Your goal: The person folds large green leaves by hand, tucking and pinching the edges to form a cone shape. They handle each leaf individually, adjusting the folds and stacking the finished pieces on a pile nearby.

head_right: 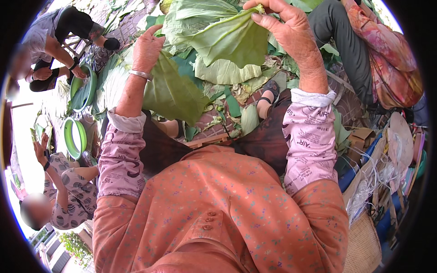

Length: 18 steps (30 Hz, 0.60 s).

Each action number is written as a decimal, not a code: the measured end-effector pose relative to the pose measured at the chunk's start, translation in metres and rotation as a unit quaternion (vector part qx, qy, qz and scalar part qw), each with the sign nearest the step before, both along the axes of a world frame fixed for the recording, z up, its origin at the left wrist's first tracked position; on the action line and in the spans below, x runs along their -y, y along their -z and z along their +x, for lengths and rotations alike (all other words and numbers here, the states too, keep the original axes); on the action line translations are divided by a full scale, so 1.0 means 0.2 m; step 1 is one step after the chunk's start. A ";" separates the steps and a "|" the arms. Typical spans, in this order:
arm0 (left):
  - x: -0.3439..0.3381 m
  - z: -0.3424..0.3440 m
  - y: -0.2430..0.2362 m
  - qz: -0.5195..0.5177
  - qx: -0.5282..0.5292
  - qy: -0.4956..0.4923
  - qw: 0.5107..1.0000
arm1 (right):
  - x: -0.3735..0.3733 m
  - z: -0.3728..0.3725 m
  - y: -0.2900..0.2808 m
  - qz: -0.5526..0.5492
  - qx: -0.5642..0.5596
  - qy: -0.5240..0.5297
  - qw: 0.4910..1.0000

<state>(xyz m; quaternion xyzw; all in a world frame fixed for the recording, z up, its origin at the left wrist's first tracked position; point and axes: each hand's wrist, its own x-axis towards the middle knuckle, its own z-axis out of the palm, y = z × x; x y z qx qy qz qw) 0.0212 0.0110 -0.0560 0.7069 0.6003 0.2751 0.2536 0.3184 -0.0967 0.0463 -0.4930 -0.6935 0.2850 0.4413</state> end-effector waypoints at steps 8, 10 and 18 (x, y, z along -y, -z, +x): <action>0.04 0.10 0.02 -0.015 0.006 0.113 0.994 | -0.01 -0.03 0.01 -0.003 0.008 -0.032 0.999; 0.05 0.12 0.02 -0.011 0.019 0.130 0.991 | 0.00 -0.03 0.00 -0.020 0.004 -0.028 0.999; 0.07 0.13 0.00 -0.002 -0.042 0.074 0.996 | 0.01 -0.02 0.03 -0.043 -0.004 -0.023 0.999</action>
